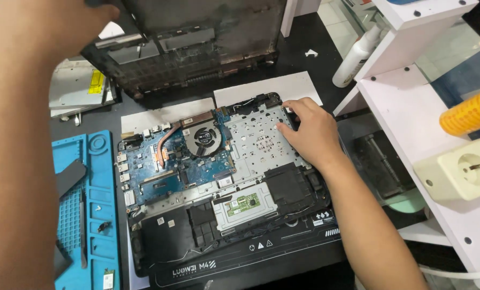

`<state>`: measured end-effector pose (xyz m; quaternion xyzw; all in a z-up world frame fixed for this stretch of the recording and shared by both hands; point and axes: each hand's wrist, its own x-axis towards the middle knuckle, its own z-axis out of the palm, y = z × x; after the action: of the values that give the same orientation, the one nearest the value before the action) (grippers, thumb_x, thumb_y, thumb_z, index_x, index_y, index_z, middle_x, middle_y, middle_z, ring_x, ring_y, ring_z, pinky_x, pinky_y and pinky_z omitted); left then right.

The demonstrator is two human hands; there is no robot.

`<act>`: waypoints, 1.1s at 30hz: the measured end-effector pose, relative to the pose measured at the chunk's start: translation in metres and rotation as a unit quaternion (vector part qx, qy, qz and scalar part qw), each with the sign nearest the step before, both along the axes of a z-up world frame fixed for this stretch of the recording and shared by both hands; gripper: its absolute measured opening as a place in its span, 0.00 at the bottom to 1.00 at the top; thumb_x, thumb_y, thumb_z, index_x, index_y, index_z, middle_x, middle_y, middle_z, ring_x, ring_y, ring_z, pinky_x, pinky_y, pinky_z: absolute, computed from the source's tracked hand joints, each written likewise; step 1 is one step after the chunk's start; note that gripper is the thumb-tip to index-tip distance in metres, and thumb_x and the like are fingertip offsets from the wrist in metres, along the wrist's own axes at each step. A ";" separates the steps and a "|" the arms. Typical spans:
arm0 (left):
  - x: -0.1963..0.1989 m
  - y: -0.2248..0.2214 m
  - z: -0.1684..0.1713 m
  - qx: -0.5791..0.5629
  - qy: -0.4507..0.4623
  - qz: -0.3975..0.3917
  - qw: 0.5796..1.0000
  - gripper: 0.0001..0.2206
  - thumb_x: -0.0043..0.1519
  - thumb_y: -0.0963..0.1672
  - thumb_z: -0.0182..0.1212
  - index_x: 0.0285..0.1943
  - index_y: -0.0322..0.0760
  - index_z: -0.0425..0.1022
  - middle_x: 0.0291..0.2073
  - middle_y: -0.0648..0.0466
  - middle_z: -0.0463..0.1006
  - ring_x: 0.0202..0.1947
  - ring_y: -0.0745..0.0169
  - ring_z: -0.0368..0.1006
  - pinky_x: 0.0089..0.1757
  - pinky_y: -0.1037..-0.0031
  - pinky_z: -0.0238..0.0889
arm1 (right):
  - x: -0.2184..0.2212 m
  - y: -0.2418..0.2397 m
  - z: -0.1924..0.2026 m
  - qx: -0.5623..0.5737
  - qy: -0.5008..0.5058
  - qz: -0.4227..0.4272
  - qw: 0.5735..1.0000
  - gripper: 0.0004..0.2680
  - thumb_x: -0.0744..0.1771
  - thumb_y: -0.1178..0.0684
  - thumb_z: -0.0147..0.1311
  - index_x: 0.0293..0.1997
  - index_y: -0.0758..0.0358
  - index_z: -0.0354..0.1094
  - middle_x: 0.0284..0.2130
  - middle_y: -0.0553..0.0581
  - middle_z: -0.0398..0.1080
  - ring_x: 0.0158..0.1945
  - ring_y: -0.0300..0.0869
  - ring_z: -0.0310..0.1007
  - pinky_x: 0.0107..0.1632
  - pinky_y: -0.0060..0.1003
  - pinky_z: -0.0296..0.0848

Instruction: The person connects internal cables to the motherboard of a disassembled laptop. They then place the bottom casing onto the chassis, align it, and secure it using a screwdriver to fasten screws. Finally, they insert a metal drive caddy into the laptop's drive bay.

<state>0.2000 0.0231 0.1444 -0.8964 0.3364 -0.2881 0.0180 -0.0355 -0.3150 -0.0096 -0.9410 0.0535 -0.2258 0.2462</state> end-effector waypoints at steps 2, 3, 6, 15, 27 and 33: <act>-0.032 -0.002 0.012 0.011 -0.049 -0.048 0.998 0.14 0.62 0.48 0.72 0.50 0.35 0.83 0.32 0.42 0.82 0.30 0.43 0.78 0.33 0.60 0.70 | -0.001 0.000 0.000 -0.011 -0.031 0.007 0.999 0.14 0.61 0.52 0.68 0.49 0.61 0.75 0.43 0.57 0.74 0.43 0.51 0.77 0.45 0.43 0.75; -0.049 -0.003 0.017 0.022 -0.094 -0.097 0.991 0.15 0.57 0.47 0.74 0.48 0.36 0.83 0.34 0.45 0.83 0.33 0.46 0.79 0.36 0.62 0.71 | -0.002 0.000 -0.001 -0.021 -0.059 0.011 0.998 0.14 0.60 0.53 0.70 0.47 0.62 0.75 0.41 0.57 0.74 0.42 0.51 0.77 0.43 0.43 0.75; -0.083 -0.005 0.019 0.024 0.004 -0.049 0.999 0.11 0.60 0.47 0.73 0.46 0.39 0.84 0.28 0.44 0.81 0.30 0.43 0.77 0.37 0.59 0.70 | -0.003 -0.002 -0.003 0.020 -0.135 -0.005 0.991 0.11 0.60 0.57 0.71 0.38 0.66 0.71 0.36 0.58 0.72 0.36 0.48 0.75 0.40 0.41 0.73; -0.160 0.001 -0.031 -0.045 -0.040 -0.188 0.980 0.03 0.60 0.40 0.67 0.38 0.36 0.76 0.33 0.54 0.80 0.38 0.53 0.75 0.38 0.65 0.70 | -0.011 -0.008 -0.001 -0.071 -0.324 -0.027 0.943 0.27 0.65 0.59 0.73 0.68 0.62 0.54 0.67 0.69 0.51 0.65 0.58 0.58 0.69 0.54 0.61; -0.204 0.010 -0.053 -0.058 0.009 -0.177 0.982 0.09 0.54 0.39 0.65 0.42 0.34 0.76 0.41 0.52 0.83 0.43 0.53 0.78 0.41 0.65 0.71 | -0.014 -0.014 0.001 -0.120 -0.355 -0.030 0.927 0.20 0.70 0.57 0.70 0.67 0.63 0.61 0.67 0.61 0.62 0.72 0.56 0.57 0.73 0.51 0.56; -0.217 0.015 -0.077 -0.075 0.017 -0.174 0.982 0.09 0.55 0.39 0.65 0.44 0.34 0.78 0.46 0.52 0.83 0.43 0.55 0.79 0.41 0.65 0.71 | -0.027 -0.013 0.024 -0.151 -0.383 0.022 0.911 0.15 0.68 0.53 0.73 0.55 0.65 0.68 0.58 0.59 0.72 0.65 0.57 0.67 0.68 0.50 0.60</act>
<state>-0.0175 0.0380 0.0677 -0.8277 0.4651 -0.2956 -0.1060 -0.0622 -0.3277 0.0140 -0.8094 -0.1001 -0.5686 0.1076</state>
